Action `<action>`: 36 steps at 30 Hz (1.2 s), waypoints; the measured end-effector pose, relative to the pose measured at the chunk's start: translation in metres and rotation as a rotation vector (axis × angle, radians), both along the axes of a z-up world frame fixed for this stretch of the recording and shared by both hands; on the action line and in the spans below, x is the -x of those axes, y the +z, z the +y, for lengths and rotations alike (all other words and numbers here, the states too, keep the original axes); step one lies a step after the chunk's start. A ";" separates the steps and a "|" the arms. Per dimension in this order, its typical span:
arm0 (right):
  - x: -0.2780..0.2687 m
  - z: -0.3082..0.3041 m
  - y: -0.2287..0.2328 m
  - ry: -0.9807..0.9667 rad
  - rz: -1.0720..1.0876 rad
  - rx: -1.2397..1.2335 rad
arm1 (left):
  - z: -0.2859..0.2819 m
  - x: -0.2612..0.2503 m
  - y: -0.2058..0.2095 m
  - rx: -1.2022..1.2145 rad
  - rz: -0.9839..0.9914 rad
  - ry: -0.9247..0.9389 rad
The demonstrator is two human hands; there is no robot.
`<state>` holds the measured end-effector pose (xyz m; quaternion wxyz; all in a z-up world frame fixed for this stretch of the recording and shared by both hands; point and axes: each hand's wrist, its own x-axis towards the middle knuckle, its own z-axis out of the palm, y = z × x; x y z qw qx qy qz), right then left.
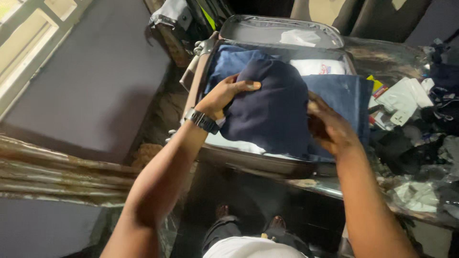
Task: The person takes several folded pairs of jeans and various other pieces of clothing from a large pile and packs them into a suitcase.
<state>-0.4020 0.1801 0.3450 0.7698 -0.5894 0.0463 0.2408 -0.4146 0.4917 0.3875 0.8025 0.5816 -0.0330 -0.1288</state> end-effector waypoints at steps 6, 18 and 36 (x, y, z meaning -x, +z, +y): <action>-0.017 0.085 -0.039 0.020 -0.192 0.057 | 0.076 -0.012 -0.021 -0.360 0.228 0.093; 0.022 0.180 -0.057 -0.145 -1.138 1.083 | 0.061 0.004 -0.092 -1.416 -0.651 0.114; 0.023 0.178 -0.093 0.214 -1.003 1.236 | 0.059 0.040 -0.116 -1.455 -0.463 -0.328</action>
